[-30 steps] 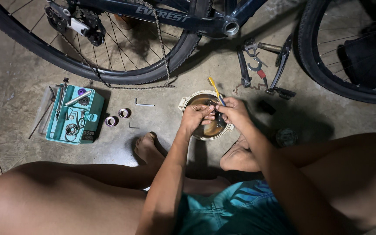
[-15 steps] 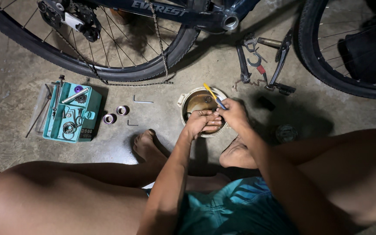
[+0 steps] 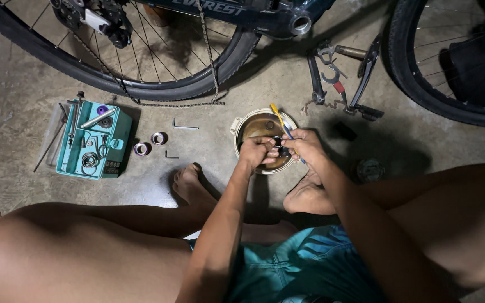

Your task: The person sits on the floor and scrubs small bicycle components, including bearings and a crankset, using a toothbrush and a container of liquid. The person scrubs each part individually and places them on the floor as they are cleaned.

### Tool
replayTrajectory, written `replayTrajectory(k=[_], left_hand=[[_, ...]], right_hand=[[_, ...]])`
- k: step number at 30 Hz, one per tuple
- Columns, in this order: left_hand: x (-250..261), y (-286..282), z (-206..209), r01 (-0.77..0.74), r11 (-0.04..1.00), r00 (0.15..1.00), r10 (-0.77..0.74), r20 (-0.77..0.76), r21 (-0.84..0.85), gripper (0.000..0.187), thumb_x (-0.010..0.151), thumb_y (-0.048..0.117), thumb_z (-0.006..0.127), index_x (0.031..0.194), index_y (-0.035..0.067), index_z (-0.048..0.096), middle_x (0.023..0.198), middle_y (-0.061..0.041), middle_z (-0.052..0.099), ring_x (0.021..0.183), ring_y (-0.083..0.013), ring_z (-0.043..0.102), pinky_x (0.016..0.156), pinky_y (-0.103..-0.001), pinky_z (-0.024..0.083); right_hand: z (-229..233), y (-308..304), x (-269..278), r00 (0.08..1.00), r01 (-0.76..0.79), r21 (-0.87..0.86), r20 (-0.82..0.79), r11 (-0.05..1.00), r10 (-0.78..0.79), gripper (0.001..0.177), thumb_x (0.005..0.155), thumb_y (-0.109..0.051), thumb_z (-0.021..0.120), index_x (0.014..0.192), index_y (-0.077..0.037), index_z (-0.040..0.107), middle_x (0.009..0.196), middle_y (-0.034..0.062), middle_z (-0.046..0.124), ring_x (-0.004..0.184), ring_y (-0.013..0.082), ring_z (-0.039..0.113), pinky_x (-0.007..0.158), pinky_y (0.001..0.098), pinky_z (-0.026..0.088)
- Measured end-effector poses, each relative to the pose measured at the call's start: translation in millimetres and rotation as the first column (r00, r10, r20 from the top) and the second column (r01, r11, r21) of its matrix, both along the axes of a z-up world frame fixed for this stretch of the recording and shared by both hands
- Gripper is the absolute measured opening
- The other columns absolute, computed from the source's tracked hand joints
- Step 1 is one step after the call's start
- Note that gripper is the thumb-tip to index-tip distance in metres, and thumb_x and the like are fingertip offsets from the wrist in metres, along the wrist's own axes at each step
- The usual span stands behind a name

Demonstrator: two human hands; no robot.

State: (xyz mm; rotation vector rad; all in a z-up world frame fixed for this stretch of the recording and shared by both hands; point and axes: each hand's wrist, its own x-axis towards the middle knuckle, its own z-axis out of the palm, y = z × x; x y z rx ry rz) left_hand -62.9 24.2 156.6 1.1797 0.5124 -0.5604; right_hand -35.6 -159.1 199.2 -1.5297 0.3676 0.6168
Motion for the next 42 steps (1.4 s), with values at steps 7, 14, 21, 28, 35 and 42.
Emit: replayTrajectory(k=[7,14,21,28,35,42], left_hand=[[-4.4,6.5,0.6,-0.255,0.966,0.965,0.251,0.082,0.040,0.012,0.096,0.004,0.068,0.098,-0.007,0.070,0.081,-0.011,0.071,0.060,-0.0162,0.068,0.047,-0.030,0.056],[8.8,16.1,16.7,-0.387,0.920,0.910,0.372,0.184,0.056,0.012,0.097,0.005,0.067,0.095,-0.006,0.068,0.079,-0.010,0.070,0.058,-0.0152,0.067,0.048,-0.030,0.056],[3.0,17.9,25.1,-0.402,0.889,0.907,0.354,0.226,0.219,0.012,0.094,0.007,0.070,0.092,-0.005,0.068,0.076,-0.008,0.069,0.056,-0.0138,0.065,0.046,-0.030,0.053],[6.8,20.3,25.3,-0.414,0.904,0.888,0.377,0.265,0.103,0.011,0.094,0.004,0.071,0.093,-0.006,0.066,0.076,-0.007,0.068,0.058,-0.0137,0.066,0.047,-0.028,0.053],[3.7,16.3,16.5,-0.381,0.924,0.899,0.381,0.216,-0.044,0.013,0.094,0.004,0.072,0.096,-0.007,0.067,0.083,-0.009,0.068,0.063,-0.0151,0.066,0.047,-0.027,0.052],[7.9,14.5,0.2,-0.378,0.921,0.896,0.390,0.214,-0.093,0.018,0.098,0.011,0.068,0.098,-0.006,0.066,0.083,-0.010,0.068,0.066,-0.0153,0.069,0.053,-0.027,0.058]], right_hand=[[9.2,6.2,-3.6,0.986,-0.107,-0.211,0.103,0.972,0.131,0.023,0.093,-0.026,0.074,0.096,-0.002,0.073,0.066,-0.0009,0.059,0.053,0.0068,0.048,0.046,0.0238,0.036],[12.9,3.5,-6.2,0.941,-0.190,-0.457,0.169,0.869,0.294,0.034,0.091,-0.038,0.075,0.099,-0.005,0.080,0.070,0.0037,0.070,0.064,0.0100,0.060,0.059,0.0272,0.048],[23.8,-2.6,-5.4,0.925,-0.156,-0.471,0.237,0.868,0.295,0.035,0.093,-0.038,0.073,0.101,-0.005,0.080,0.072,0.0005,0.072,0.066,0.0083,0.060,0.061,0.0268,0.047],[20.4,-4.2,-5.2,0.948,-0.151,-0.455,0.184,0.878,0.259,0.034,0.092,-0.037,0.074,0.098,-0.004,0.081,0.071,-0.0022,0.071,0.063,0.0070,0.056,0.059,0.0253,0.044],[12.9,-6.1,-5.5,0.952,-0.178,-0.456,0.143,0.872,0.269,0.034,0.094,-0.037,0.074,0.098,-0.004,0.082,0.063,-0.0006,0.058,0.058,0.0092,0.046,0.053,0.0290,0.035],[25.8,-6.2,-7.8,0.925,-0.188,-0.456,0.216,0.870,0.313,0.032,0.092,-0.036,0.073,0.097,-0.005,0.081,0.063,-0.0049,0.066,0.058,0.0035,0.053,0.053,0.0234,0.042]])
